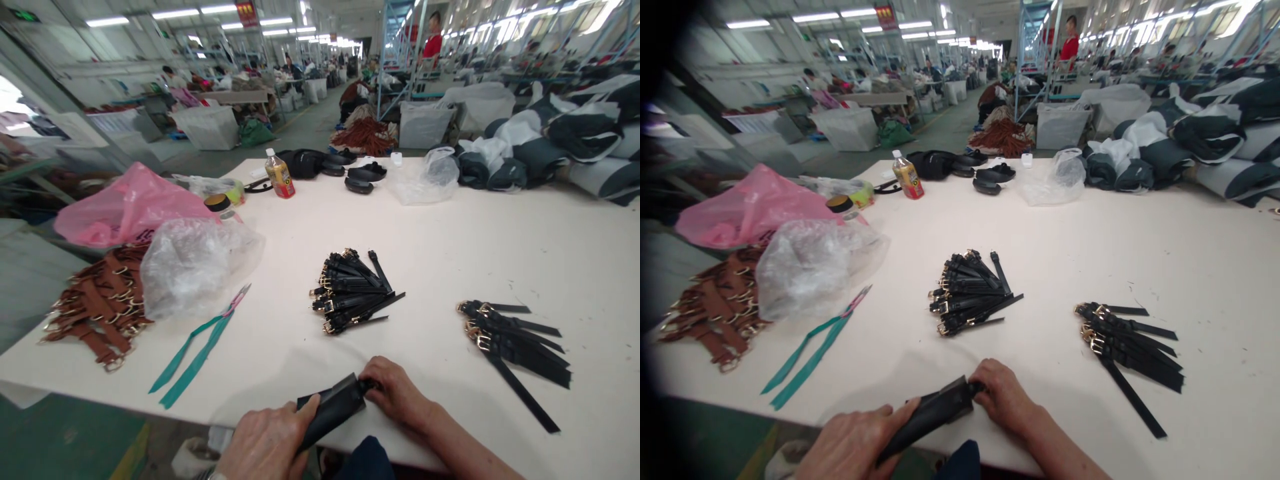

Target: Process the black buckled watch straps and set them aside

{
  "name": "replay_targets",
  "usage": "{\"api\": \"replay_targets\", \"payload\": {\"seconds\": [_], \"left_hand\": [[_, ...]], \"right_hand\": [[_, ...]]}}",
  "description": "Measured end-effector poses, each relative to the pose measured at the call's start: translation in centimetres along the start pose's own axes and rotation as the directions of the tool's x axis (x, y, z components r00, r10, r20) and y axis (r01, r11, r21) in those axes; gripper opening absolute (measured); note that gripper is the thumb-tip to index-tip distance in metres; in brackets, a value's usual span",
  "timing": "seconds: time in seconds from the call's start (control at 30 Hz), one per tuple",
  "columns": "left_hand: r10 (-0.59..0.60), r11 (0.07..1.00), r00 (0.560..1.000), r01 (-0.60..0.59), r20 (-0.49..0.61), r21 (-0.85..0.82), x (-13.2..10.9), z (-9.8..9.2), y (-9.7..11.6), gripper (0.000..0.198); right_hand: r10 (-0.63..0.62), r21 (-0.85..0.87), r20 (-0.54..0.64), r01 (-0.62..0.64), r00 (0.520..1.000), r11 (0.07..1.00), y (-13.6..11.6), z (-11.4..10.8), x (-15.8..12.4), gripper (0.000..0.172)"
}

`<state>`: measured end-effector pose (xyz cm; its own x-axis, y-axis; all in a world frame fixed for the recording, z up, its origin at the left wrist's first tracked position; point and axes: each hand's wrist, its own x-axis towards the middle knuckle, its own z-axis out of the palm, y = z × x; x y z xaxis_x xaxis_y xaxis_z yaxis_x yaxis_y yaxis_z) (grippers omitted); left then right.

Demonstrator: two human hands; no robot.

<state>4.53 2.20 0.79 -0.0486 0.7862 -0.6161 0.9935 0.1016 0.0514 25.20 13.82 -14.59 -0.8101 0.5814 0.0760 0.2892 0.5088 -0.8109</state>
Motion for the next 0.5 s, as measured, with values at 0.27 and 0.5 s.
{"api": "replay_targets", "payload": {"seconds": [0.27, 0.5], "left_hand": [[0.01, 1.0, 1.0, -0.01, -0.021, -0.004, -0.1, 0.4, -0.6, 0.058], [-0.001, 1.0, 1.0, 0.0, -0.023, -0.028, -0.6, -0.2, 0.1, 0.051]], "right_hand": [[0.0, 0.008, 0.012, 0.0, 1.0, 1.0, -0.1, -0.1, 0.1, 0.03], [-0.018, 0.023, 0.014, 0.018, 1.0, 1.0, -0.3, -0.1, 0.0, 0.023]]}}
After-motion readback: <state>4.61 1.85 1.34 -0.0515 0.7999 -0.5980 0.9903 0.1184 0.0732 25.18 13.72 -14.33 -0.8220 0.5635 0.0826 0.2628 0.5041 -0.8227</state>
